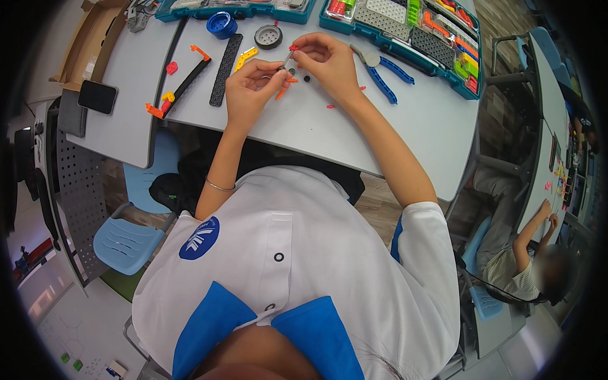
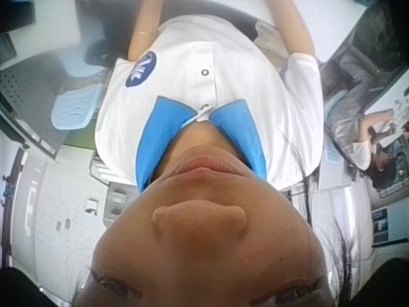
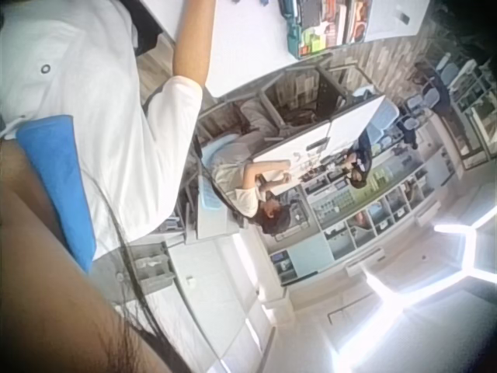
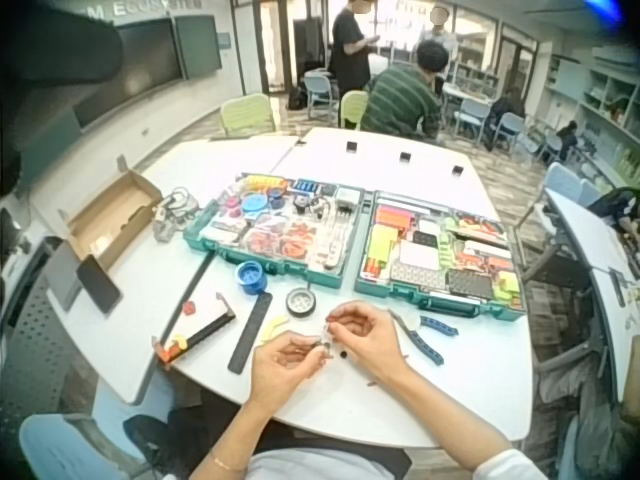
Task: The person assembles colorful plastic building blocks on a table, using pliers to cut and separate pieces. They connect various components including beams, gears, and connectors, and occasionally adjust the camera by touching their face.
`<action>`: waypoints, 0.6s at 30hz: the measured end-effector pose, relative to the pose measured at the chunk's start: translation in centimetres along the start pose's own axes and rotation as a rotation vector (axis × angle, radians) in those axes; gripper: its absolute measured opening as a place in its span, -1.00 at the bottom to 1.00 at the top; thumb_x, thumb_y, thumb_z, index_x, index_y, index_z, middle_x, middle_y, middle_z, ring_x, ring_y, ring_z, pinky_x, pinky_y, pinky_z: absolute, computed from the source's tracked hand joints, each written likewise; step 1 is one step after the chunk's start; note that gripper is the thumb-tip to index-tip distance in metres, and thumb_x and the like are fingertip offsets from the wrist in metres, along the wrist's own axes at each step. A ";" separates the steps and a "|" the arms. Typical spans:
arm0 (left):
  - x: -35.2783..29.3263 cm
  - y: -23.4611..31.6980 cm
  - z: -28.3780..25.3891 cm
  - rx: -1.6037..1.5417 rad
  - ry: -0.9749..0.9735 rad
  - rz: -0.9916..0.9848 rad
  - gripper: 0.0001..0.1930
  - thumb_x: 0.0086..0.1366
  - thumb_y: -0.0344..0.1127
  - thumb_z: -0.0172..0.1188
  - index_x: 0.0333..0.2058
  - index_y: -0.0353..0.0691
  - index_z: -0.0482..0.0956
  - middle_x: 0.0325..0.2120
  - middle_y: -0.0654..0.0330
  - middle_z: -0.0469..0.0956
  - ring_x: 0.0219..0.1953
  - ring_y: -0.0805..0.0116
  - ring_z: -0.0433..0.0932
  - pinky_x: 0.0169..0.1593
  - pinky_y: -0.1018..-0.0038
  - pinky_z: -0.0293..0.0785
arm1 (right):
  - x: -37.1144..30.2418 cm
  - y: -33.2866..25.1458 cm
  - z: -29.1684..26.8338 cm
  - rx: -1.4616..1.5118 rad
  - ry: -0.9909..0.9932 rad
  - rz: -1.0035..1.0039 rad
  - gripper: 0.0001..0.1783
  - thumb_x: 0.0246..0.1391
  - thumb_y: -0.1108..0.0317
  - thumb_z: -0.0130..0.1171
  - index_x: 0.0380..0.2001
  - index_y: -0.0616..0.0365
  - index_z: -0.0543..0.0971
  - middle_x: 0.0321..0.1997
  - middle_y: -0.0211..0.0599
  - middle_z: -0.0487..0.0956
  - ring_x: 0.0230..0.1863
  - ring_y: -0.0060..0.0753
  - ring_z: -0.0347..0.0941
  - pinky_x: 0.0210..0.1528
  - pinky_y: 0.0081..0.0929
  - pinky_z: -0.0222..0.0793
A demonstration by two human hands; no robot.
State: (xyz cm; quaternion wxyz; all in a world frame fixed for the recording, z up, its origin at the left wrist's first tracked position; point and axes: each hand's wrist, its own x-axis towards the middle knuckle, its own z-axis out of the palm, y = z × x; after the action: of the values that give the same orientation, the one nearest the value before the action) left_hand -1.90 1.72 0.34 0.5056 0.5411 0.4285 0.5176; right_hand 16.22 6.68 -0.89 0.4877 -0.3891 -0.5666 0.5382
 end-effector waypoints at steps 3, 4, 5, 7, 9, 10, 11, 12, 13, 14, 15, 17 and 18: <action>0.0 0.2 0.0 0.013 -0.017 -0.033 -0.81 0.30 -0.54 0.26 -0.14 -0.48 0.59 -0.31 -0.02 0.69 -0.28 0.33 0.71 -0.20 0.52 0.66 | 0.0 0.1 -0.1 -0.060 -0.011 -0.046 -0.78 0.15 0.52 0.25 -0.13 0.36 0.60 -0.15 -0.21 0.66 -0.13 -0.50 0.64 -0.09 -0.58 0.60; 0.0 0.2 0.0 0.012 -0.020 -0.044 -0.81 0.30 -0.53 0.26 -0.14 -0.47 0.59 -0.32 -0.01 0.69 -0.28 0.34 0.71 -0.20 0.53 0.65 | 0.0 0.2 -0.1 -0.087 -0.015 -0.070 -0.78 0.15 0.52 0.25 -0.13 0.37 0.60 -0.15 -0.20 0.66 -0.14 -0.50 0.64 -0.09 -0.57 0.60; 0.0 0.1 -0.1 0.019 -0.023 -0.044 -0.81 0.30 -0.53 0.27 -0.14 -0.47 0.59 -0.32 -0.01 0.69 -0.28 0.34 0.71 -0.20 0.53 0.65 | 0.0 0.4 -0.2 -0.073 -0.018 -0.052 -0.78 0.15 0.52 0.24 -0.12 0.36 0.60 -0.15 -0.20 0.66 -0.14 -0.49 0.64 -0.08 -0.57 0.60; 0.0 0.0 0.0 0.033 -0.029 -0.046 -0.81 0.30 -0.52 0.27 -0.13 -0.47 0.59 -0.32 -0.01 0.69 -0.27 0.35 0.71 -0.20 0.53 0.65 | 0.1 0.6 -0.4 -0.045 -0.023 -0.016 -0.78 0.16 0.52 0.24 -0.12 0.36 0.60 -0.15 -0.19 0.67 -0.14 -0.47 0.65 -0.08 -0.56 0.60; -0.1 0.0 0.1 0.062 -0.028 -0.015 -0.81 0.30 -0.52 0.28 -0.14 -0.47 0.59 -0.31 -0.01 0.69 -0.26 0.35 0.71 -0.19 0.52 0.66 | 0.1 0.4 -0.4 0.011 -0.014 0.011 -0.77 0.16 0.51 0.25 -0.12 0.36 0.60 -0.15 -0.18 0.67 -0.14 -0.46 0.65 -0.08 -0.56 0.60; -0.1 0.1 0.2 0.077 -0.026 0.001 -0.81 0.29 -0.52 0.28 -0.14 -0.47 0.59 -0.31 -0.02 0.69 -0.26 0.34 0.71 -0.19 0.51 0.66 | 0.2 0.3 -0.4 0.039 -0.011 0.025 -0.77 0.16 0.51 0.25 -0.12 0.35 0.60 -0.15 -0.17 0.67 -0.14 -0.46 0.65 -0.09 -0.56 0.59; -0.1 0.0 0.2 0.060 -0.026 0.012 -0.81 0.30 -0.52 0.28 -0.14 -0.48 0.59 -0.30 -0.02 0.69 -0.25 0.34 0.71 -0.18 0.50 0.66 | 0.2 0.3 -0.4 0.038 -0.016 0.019 -0.76 0.16 0.50 0.26 -0.10 0.35 0.60 -0.15 -0.18 0.67 -0.13 -0.46 0.65 -0.09 -0.55 0.59; -0.1 -0.1 0.2 0.043 -0.028 0.021 -0.81 0.30 -0.53 0.27 -0.14 -0.48 0.58 -0.29 -0.03 0.69 -0.25 0.33 0.71 -0.17 0.49 0.66 | 0.2 0.3 -0.5 0.038 -0.020 0.015 -0.75 0.16 0.49 0.27 -0.09 0.35 0.59 -0.15 -0.18 0.67 -0.13 -0.45 0.65 -0.10 -0.54 0.59; -0.1 -0.2 0.2 0.026 -0.029 0.031 -0.81 0.30 -0.53 0.26 -0.14 -0.48 0.58 -0.29 -0.03 0.68 -0.25 0.33 0.71 -0.16 0.48 0.66 | 0.2 0.2 -0.5 0.038 -0.024 0.011 -0.73 0.16 0.49 0.27 -0.08 0.35 0.59 -0.14 -0.19 0.67 -0.12 -0.45 0.65 -0.10 -0.53 0.59; 0.0 -0.1 0.1 0.009 -0.020 0.045 -0.82 0.31 -0.54 0.25 -0.13 -0.48 0.57 -0.28 -0.03 0.68 -0.25 0.32 0.71 -0.15 0.48 0.66 | 0.1 0.1 -0.4 0.065 -0.021 0.031 -0.72 0.18 0.47 0.26 -0.05 0.35 0.58 -0.14 -0.20 0.67 -0.11 -0.46 0.64 -0.08 -0.53 0.57; 0.0 -0.1 0.0 -0.008 -0.010 0.060 -0.82 0.31 -0.54 0.24 -0.13 -0.47 0.56 -0.28 -0.04 0.68 -0.25 0.32 0.71 -0.14 0.47 0.66 | 0.0 -0.3 -0.2 0.091 -0.019 0.048 -0.70 0.20 0.45 0.25 -0.03 0.35 0.57 -0.13 -0.21 0.67 -0.09 -0.47 0.63 -0.06 -0.53 0.56; 0.0 0.1 -0.1 -0.025 0.015 0.085 -0.82 0.32 -0.55 0.23 -0.13 -0.47 0.55 -0.27 -0.04 0.68 -0.26 0.31 0.70 -0.13 0.46 0.66 | 0.1 -0.6 0.0 0.149 -0.013 0.083 -0.67 0.24 0.41 0.21 0.03 0.35 0.55 -0.11 -0.24 0.65 -0.07 -0.50 0.59 -0.02 -0.55 0.51; 0.0 0.1 -0.1 -0.026 0.031 0.094 -0.82 0.32 -0.56 0.22 -0.12 -0.47 0.55 -0.27 -0.05 0.68 -0.26 0.31 0.70 -0.13 0.46 0.66 | 0.2 -0.6 0.0 0.182 -0.009 0.100 -0.66 0.27 0.39 0.19 0.05 0.34 0.54 -0.09 -0.26 0.63 -0.06 -0.52 0.57 0.01 -0.56 0.49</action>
State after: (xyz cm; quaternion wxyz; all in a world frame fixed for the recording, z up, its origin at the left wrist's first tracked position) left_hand -2.06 1.72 0.43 0.4810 0.5461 0.4036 0.5545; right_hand 16.27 6.81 -0.22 0.4910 -0.3686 -0.4974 0.6129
